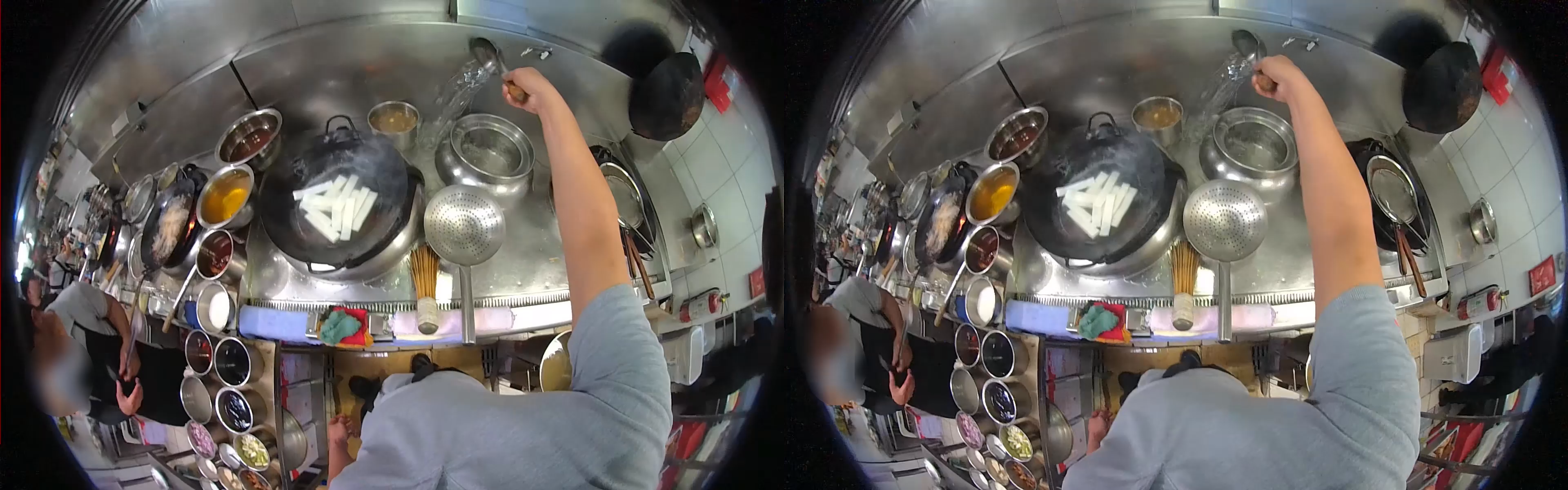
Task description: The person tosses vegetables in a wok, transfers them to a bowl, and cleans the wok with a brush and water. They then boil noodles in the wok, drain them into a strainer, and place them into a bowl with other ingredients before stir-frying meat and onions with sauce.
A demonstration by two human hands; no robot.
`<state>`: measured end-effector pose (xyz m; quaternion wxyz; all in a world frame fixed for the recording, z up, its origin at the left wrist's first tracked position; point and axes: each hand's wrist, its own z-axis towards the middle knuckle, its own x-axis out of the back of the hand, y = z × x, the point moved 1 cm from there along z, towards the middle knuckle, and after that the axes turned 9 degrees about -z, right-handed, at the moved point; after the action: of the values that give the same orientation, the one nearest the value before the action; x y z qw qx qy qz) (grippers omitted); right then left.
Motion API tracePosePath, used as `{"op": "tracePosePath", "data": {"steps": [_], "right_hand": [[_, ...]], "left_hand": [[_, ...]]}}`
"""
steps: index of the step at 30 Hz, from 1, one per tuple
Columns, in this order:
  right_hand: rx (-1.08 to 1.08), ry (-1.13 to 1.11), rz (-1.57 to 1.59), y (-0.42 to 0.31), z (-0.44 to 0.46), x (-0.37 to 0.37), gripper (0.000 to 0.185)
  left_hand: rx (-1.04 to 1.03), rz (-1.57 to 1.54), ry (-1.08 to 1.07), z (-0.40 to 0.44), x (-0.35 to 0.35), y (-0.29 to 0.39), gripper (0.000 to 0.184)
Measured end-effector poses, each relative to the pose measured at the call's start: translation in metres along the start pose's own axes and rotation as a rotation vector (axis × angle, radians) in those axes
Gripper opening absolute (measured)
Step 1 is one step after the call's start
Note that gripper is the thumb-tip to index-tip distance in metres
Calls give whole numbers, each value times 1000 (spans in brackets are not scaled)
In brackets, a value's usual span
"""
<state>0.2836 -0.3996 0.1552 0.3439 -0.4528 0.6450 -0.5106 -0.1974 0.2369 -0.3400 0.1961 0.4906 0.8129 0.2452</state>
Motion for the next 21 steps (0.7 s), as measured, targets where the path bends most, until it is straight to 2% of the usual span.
{"op": "tracePosePath", "data": {"steps": [2,4,5,6,7,8,9,10,11,13,15,18,21], "right_hand": [[77,47,-95,-7,-20,12,7],[220,-86,251,-8,-43,37,7],[197,-175,420,1,-45,58,5],[174,-266,590,13,-44,81,4],[187,-154,528,29,-45,102,4],[201,-55,470,41,-46,107,5],[204,-73,486,50,-52,96,5],[225,82,292,56,-63,90,7],[243,248,90,60,-75,90,9],[274,236,170,59,-112,93,15],[323,258,237,60,-145,108,20],[443,85,411,64,-171,121,43],[414,110,387,79,-175,115,49]], "left_hand": [[15,60,-4,-6,-2,17,10],[32,87,4,1,-3,22,10],[29,94,1,20,16,11,10],[85,-29,-133,39,35,1,13],[138,-153,-265,51,44,2,16],[117,-154,-261,55,45,7,16],[79,38,-183,54,47,7,18],[46,232,-110,52,43,12,20],[37,236,-114,49,40,20,20],[56,251,24,32,32,35,22],[56,308,-13,36,34,44,21],[11,268,-95,38,42,51,21],[44,339,17,29,43,58,20]]}}
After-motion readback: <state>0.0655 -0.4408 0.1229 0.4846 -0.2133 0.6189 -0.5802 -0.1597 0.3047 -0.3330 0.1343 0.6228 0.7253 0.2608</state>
